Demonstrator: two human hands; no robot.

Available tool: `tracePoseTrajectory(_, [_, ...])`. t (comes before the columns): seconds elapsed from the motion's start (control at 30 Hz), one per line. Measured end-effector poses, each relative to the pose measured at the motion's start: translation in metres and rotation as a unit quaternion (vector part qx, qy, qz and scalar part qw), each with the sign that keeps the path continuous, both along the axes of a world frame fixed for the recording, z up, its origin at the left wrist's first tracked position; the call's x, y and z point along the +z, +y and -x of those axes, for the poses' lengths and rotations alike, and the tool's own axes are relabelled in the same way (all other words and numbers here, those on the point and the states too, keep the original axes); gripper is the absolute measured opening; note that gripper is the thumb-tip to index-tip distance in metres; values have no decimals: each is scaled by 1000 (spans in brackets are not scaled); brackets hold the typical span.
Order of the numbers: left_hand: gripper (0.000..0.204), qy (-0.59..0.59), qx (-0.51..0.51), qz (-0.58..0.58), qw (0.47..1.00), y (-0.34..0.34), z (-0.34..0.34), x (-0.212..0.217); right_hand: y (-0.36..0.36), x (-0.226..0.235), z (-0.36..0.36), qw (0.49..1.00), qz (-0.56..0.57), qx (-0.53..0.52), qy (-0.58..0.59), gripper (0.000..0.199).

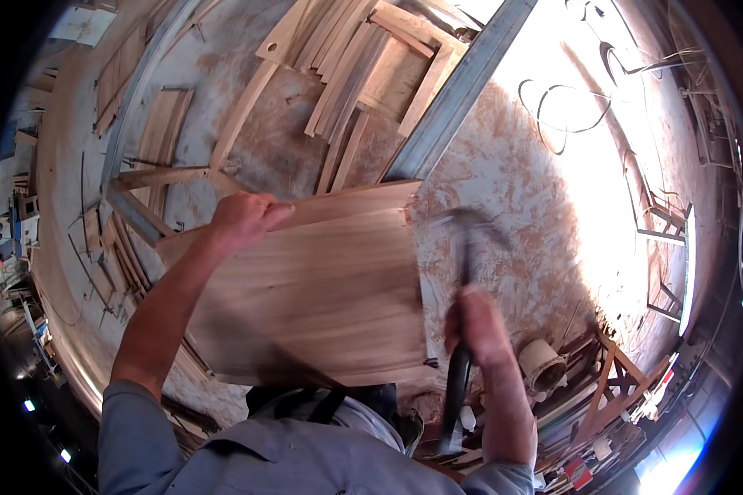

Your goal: The person assembles a wooden cabinet door by applying glue to thin wooden strips and attaching them to a larger wooden panel. They use a hammer to tap the strips into place and secure them. The person also retrieves additional wooden pieces from a workbench and continues the assembly process.

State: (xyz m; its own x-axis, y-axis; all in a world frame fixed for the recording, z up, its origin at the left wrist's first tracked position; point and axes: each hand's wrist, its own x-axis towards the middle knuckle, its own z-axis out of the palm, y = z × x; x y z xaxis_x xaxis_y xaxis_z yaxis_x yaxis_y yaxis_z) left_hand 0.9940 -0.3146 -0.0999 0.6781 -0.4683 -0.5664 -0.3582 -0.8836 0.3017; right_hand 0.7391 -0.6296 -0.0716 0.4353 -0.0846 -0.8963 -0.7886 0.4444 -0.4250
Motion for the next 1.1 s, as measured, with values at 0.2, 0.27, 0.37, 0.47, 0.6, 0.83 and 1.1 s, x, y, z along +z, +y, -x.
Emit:
tracePoseTrajectory(0.2, [48, -31, -18, 1, 999, 5, 1, -7, 4, 8, -7, 1000, -12, 17, -3, 32])
tracePoseTrajectory(0.27, [42, -15, -8, -6, 1000, 6, 1, -7, 0, 10, -11, 1000, -13, -18, 10, 32])
tracePoseTrajectory(0.37, [39, -5, -19, -14, 1000, 5, 1, -3, -19, 7, -3, 994, 12, -111, 14, 31])
tracePoseTrajectory(0.47, [41, -6, -19, -10, 1000, 4, 2, -6, 1, 13, -2, 999, 21, 18, 17, 31])
tracePoseTrajectory(0.6, [41, -14, -7, -13, 1000, 4, 4, -8, 6, 19, -11, 999, 9, 43, 17, 30])
tracePoseTrajectory(0.83, [44, -35, -32, 18, 999, 7, 4, -11, -14, 3, 7, 991, -7, -131, 10, 32])
tracePoseTrajectory(1.1, [38, -44, 4, 24, 999, 18, 7, -19, 13, 15, -3, 999, 24, 30, 22, 27])
